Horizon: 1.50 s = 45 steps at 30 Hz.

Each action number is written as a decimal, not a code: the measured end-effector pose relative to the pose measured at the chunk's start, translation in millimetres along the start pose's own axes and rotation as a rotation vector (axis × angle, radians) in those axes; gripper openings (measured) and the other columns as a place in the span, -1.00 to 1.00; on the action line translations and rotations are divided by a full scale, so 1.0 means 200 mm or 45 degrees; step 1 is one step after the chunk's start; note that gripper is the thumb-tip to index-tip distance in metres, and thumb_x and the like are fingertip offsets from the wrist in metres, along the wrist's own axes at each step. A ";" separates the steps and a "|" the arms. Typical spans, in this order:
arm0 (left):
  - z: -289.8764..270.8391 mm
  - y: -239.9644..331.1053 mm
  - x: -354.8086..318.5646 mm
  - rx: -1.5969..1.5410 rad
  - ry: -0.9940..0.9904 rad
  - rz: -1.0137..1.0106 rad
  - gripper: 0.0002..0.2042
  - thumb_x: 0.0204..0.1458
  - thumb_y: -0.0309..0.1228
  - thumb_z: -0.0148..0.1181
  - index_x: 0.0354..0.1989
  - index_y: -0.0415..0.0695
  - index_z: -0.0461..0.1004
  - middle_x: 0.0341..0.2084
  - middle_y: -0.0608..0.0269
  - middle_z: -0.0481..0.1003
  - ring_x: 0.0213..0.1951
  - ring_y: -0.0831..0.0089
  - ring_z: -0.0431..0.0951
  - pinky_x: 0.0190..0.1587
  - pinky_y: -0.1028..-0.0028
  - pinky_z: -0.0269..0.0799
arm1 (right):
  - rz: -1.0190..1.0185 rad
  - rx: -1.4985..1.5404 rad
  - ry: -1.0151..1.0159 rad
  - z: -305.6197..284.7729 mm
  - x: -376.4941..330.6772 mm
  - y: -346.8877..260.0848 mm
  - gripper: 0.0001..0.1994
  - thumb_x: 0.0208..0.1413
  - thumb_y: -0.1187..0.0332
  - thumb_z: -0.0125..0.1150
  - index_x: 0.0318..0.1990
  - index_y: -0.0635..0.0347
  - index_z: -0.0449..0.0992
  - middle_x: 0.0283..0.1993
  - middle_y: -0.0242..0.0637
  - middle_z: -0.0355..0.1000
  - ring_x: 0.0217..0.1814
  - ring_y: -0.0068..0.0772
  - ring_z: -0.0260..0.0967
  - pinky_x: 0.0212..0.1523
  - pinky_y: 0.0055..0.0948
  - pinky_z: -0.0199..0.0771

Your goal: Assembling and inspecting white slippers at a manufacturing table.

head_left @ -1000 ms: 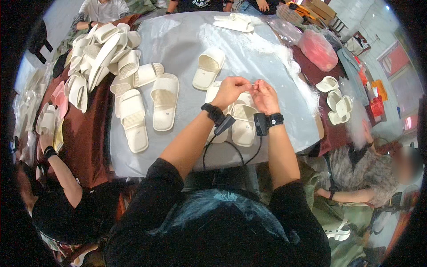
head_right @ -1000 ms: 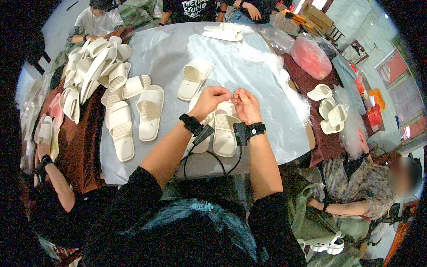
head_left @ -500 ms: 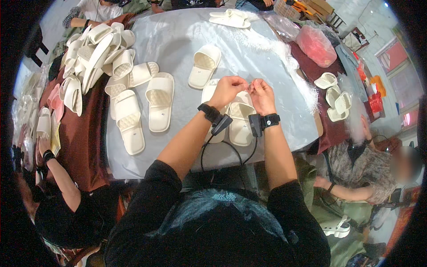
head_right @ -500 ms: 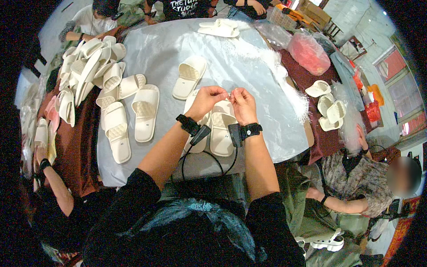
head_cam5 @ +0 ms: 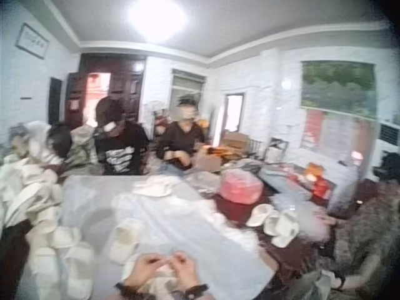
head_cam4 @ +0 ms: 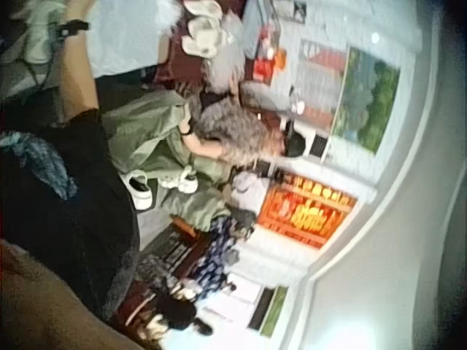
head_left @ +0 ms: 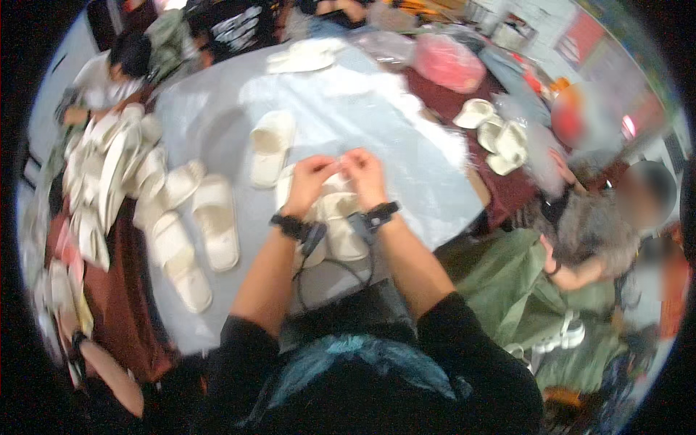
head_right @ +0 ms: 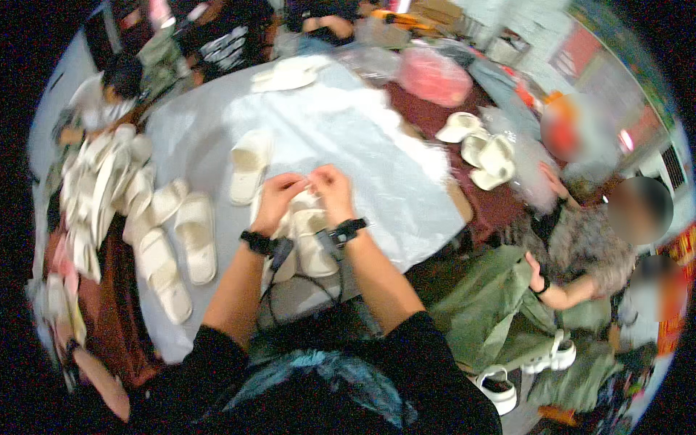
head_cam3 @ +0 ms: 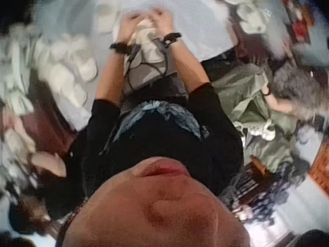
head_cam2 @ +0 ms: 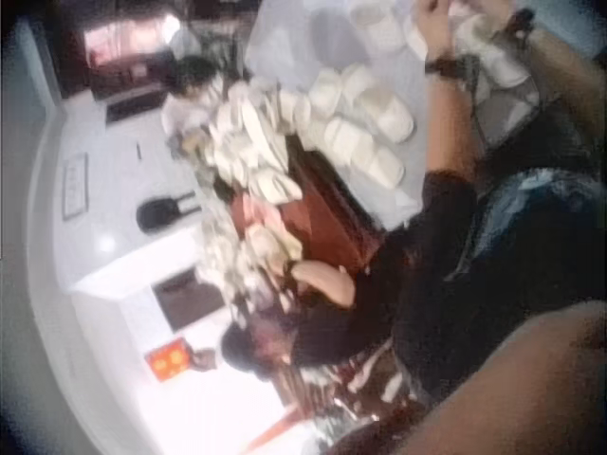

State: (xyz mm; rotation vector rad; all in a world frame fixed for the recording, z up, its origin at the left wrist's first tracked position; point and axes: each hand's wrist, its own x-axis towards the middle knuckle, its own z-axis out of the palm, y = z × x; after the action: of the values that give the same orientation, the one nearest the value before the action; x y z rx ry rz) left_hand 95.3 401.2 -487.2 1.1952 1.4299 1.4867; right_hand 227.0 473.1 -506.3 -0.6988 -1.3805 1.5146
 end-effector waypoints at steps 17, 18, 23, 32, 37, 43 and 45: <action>-0.01 0.00 -0.01 -0.021 0.053 0.009 -0.86 0.09 -0.44 0.19 -0.29 -0.27 0.56 -0.43 0.37 0.51 -0.34 0.62 0.42 -0.22 0.58 0.30 | -0.150 0.022 0.009 0.07 -0.02 -0.04 -0.91 0.14 0.48 0.16 -0.33 0.29 0.38 -0.51 -0.34 0.42 -0.53 -0.60 0.33 -0.51 -0.57 0.34; 0.00 0.01 -0.01 0.015 0.078 -0.009 -0.86 0.09 -0.44 0.19 -0.29 -0.27 0.56 -0.43 0.38 0.51 -0.35 0.63 0.41 -0.22 0.59 0.30 | -0.146 0.047 0.003 0.07 -0.03 -0.04 -0.91 0.14 0.48 0.16 -0.33 0.29 0.38 -0.51 -0.34 0.42 -0.54 -0.60 0.32 -0.51 -0.57 0.34; -0.01 0.00 -0.02 -0.067 0.049 -0.009 -0.87 0.08 -0.44 0.20 -0.30 -0.27 0.56 -0.43 0.40 0.50 -0.35 0.65 0.40 -0.24 0.60 0.29 | -0.131 0.130 0.061 0.08 -0.02 -0.03 -0.91 0.14 0.47 0.15 -0.33 0.28 0.38 -0.51 -0.37 0.40 -0.53 -0.62 0.31 -0.52 -0.58 0.34; 0.01 0.02 -0.03 0.016 0.065 -0.032 -0.85 0.06 -0.44 0.21 -0.29 -0.28 0.56 -0.44 0.38 0.51 -0.37 0.65 0.39 -0.27 0.61 0.29 | -0.007 0.110 -0.050 0.02 -0.03 -0.05 -0.91 0.13 0.45 0.18 -0.35 0.30 0.46 -0.48 -0.38 0.45 -0.48 -0.62 0.35 -0.42 -0.59 0.35; -0.01 0.00 -0.03 0.064 0.102 0.005 -0.85 0.05 -0.44 0.22 -0.30 -0.28 0.57 -0.44 0.38 0.52 -0.38 0.65 0.41 -0.29 0.61 0.31 | 0.018 0.211 -0.093 0.01 -0.02 -0.03 -0.95 0.09 0.48 0.20 -0.32 0.26 0.50 -0.46 -0.38 0.47 -0.42 -0.63 0.37 -0.38 -0.62 0.31; 0.01 -0.03 -0.02 -0.019 0.128 0.000 -0.87 0.05 -0.48 0.22 -0.31 -0.29 0.56 -0.44 0.40 0.52 -0.38 0.67 0.41 -0.29 0.63 0.32 | -0.033 0.138 -0.020 0.02 -0.02 -0.03 -0.93 0.14 0.47 0.15 -0.36 0.26 0.46 -0.47 -0.42 0.42 -0.43 -0.63 0.33 -0.37 -0.60 0.33; 0.00 -0.04 -0.02 -0.057 0.093 0.037 -0.88 0.05 -0.48 0.22 -0.31 -0.29 0.56 -0.44 0.40 0.52 -0.38 0.68 0.41 -0.29 0.63 0.32 | -0.020 0.154 -0.052 0.04 -0.03 -0.05 -0.93 0.14 0.47 0.14 -0.36 0.26 0.45 -0.46 -0.44 0.40 -0.42 -0.63 0.31 -0.35 -0.60 0.33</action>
State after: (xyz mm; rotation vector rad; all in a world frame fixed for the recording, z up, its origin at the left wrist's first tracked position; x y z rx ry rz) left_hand 95.6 399.2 -495.4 1.1495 1.4253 1.5884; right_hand 224.4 463.7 -496.2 -0.5832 -1.3095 1.5937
